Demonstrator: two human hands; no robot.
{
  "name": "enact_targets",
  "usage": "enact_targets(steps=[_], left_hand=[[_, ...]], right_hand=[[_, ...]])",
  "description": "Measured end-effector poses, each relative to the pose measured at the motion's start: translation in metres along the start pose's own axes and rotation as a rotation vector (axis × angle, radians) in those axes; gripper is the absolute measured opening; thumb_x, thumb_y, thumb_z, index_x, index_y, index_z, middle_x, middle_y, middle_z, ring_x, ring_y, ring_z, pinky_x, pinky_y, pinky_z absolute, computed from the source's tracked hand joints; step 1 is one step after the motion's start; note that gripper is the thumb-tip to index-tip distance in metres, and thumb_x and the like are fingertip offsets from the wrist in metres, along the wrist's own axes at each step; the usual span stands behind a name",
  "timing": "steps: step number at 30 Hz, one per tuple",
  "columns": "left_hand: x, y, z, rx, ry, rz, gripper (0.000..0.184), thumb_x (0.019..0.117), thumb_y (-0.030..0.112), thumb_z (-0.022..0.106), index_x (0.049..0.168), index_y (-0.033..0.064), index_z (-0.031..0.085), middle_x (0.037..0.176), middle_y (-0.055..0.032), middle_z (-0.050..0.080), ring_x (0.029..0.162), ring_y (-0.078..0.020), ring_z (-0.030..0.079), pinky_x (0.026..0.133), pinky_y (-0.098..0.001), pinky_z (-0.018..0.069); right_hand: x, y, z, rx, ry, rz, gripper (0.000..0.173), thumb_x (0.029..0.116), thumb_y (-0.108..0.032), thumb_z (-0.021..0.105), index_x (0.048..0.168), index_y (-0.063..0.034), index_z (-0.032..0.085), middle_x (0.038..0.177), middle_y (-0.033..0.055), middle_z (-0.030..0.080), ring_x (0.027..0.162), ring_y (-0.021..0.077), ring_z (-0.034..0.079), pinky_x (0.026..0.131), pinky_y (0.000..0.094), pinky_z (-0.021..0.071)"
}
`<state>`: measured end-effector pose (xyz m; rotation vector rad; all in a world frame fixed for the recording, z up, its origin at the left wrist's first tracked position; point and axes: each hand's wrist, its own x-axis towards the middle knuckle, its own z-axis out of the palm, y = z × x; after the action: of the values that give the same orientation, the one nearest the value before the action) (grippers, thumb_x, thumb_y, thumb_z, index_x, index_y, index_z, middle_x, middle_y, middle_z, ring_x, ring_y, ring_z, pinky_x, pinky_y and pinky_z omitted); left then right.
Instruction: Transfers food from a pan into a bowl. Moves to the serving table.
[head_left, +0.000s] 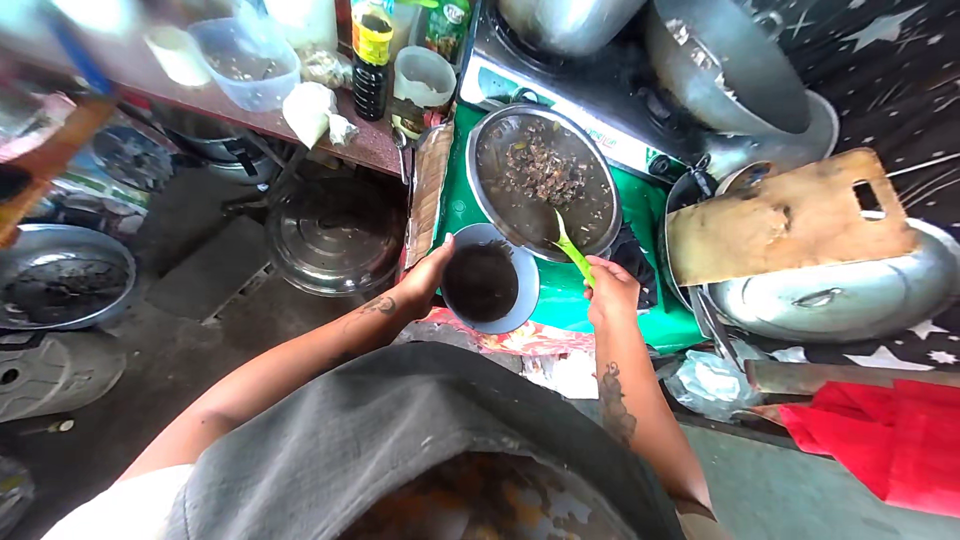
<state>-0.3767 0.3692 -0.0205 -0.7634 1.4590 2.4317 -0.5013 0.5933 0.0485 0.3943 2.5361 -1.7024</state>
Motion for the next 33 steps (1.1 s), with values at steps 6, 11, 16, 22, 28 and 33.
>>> enact_targets(steps=[6, 11, 16, 22, 28, 33], left_hand=[[-0.002, 0.003, -0.001, 0.013, 0.0, -0.018, 0.071, 0.1043, 0.068, 0.016, 0.144, 0.0202, 0.051, 0.128, -0.0133, 0.064, 0.113, -0.0301, 0.064, 0.087, -0.0554, 0.0549], [-0.004, 0.007, -0.001, 0.053, 0.011, -0.051, 0.072, 0.1039, 0.069, 0.015, 0.147, 0.0222, 0.049, 0.136, -0.015, 0.059, 0.12, -0.0338, 0.06, 0.088, -0.0609, 0.0517], [-0.003, 0.005, -0.001, 0.019, 0.012, -0.032, 0.072, 0.1049, 0.067, 0.016, 0.146, 0.0184, 0.05, 0.134, -0.0145, 0.061, 0.12, -0.0308, 0.062, 0.093, -0.0575, 0.0524], [0.003, 0.001, -0.005, -0.017, -0.019, -0.015, 0.074, 0.1045, 0.068, 0.018, 0.147, 0.0167, 0.049, 0.138, -0.0152, 0.059, 0.126, -0.031, 0.059, 0.099, -0.0585, 0.0498], [-0.001, 0.004, -0.002, -0.01, 0.0, -0.052, 0.074, 0.1034, 0.07, 0.016, 0.142, 0.018, 0.053, 0.132, -0.0136, 0.062, 0.119, -0.0301, 0.062, 0.092, -0.0573, 0.0528], [-0.002, 0.006, 0.0, -0.008, 0.001, -0.063, 0.075, 0.1031, 0.07, 0.015, 0.141, 0.0186, 0.053, 0.13, -0.0134, 0.063, 0.117, -0.0297, 0.063, 0.09, -0.0568, 0.0532]], right_hand=[[-0.006, -0.006, 0.0, 0.151, -0.016, 0.049, 0.018, 0.1011, 0.003, 0.054, 0.114, 0.0042, 0.066, 0.082, 0.0075, 0.059, 0.053, 0.0087, 0.05, 0.048, 0.0196, 0.0434], [-0.023, -0.007, -0.011, 0.181, -0.087, -0.005, 0.015, 0.101, 0.004, 0.054, 0.108, 0.0043, 0.067, 0.078, 0.0052, 0.061, 0.053, 0.0071, 0.052, 0.048, 0.0183, 0.0457], [-0.042, 0.01, -0.023, 0.046, -0.169, -0.186, 0.015, 0.0989, 0.003, 0.054, 0.103, 0.0045, 0.068, 0.082, 0.0025, 0.065, 0.061, 0.0039, 0.056, 0.056, 0.0177, 0.0488], [-0.051, 0.044, -0.027, -0.33, -0.025, -1.051, 0.024, 0.0899, -0.001, 0.055, 0.1, 0.0071, 0.076, 0.089, 0.0163, 0.071, 0.085, 0.0131, 0.067, 0.078, 0.02, 0.054], [-0.026, 0.049, -0.026, -0.333, 0.186, -1.213, 0.022, 0.0913, 0.0, 0.057, 0.099, 0.0087, 0.075, 0.089, 0.0212, 0.07, 0.087, 0.0232, 0.068, 0.08, 0.0258, 0.0563], [0.006, 0.041, -0.024, -0.42, 0.273, -0.955, 0.025, 0.0946, 0.002, 0.055, 0.111, 0.0109, 0.072, 0.102, 0.029, 0.07, 0.1, 0.0367, 0.069, 0.091, 0.039, 0.0556]])
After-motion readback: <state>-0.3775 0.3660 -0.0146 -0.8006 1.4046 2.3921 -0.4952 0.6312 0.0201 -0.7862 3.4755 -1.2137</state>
